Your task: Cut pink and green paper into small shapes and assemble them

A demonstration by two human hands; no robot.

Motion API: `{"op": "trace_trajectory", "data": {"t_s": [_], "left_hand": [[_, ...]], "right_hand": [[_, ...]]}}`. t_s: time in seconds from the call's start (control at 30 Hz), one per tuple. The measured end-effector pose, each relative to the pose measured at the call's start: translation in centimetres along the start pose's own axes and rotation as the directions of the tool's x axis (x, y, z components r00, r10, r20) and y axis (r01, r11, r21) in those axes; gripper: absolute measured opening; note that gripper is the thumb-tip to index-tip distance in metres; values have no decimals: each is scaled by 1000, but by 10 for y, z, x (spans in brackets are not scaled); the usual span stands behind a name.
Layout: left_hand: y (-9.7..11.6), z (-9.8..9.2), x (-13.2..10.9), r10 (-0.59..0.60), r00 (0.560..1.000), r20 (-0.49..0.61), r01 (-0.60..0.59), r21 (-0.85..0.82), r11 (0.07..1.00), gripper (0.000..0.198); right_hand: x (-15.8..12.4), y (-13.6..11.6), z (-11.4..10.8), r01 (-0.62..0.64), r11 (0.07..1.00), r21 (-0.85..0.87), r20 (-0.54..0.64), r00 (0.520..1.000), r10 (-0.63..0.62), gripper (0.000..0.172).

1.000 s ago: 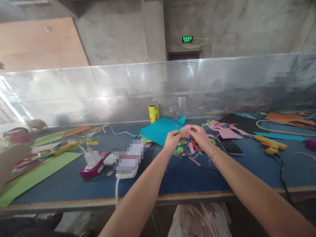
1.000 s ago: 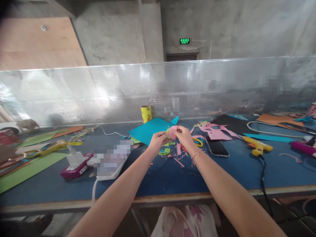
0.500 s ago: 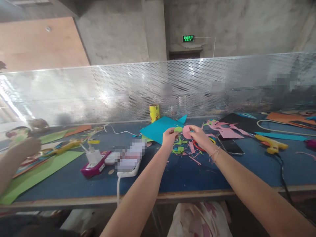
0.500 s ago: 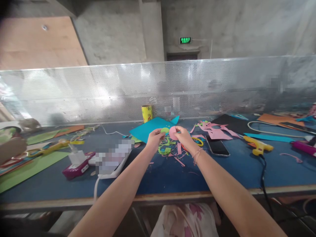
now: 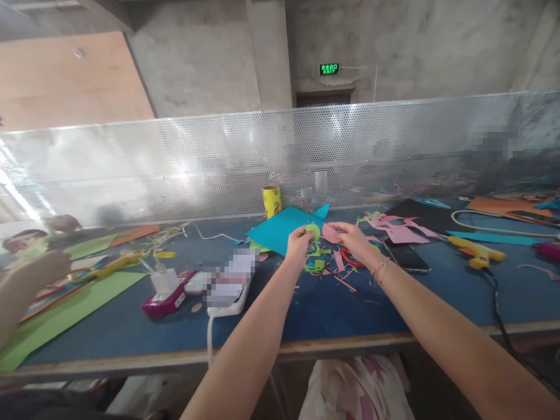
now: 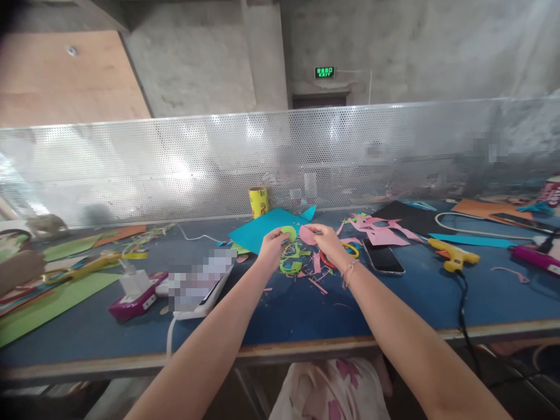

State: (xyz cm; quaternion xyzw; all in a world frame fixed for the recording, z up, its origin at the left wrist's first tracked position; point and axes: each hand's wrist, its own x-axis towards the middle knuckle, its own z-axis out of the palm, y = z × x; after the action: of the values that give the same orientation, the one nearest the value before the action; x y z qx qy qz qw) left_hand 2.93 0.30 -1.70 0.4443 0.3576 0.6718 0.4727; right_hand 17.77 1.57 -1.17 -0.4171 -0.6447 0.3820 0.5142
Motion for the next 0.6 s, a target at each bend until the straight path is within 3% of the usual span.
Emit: {"op": "trace_trajectory", "data": {"t_s": [0.17,0.33,0.6], "left_hand": [[-3,2,-2,9,998,55,-15,100,995,22],[-1,1,-4,7,1000,22,-10,153,988,14],[-1,-3,1,130,990,50,-139,390,910,28]], "right_hand": [[-4,-7,1,36,999,-4,30,999,-36,35],[-5,-10,4,8,998,56,49,999,-11,31],[-5,-10,1,39,999,11,72,997,-40,32]]}}
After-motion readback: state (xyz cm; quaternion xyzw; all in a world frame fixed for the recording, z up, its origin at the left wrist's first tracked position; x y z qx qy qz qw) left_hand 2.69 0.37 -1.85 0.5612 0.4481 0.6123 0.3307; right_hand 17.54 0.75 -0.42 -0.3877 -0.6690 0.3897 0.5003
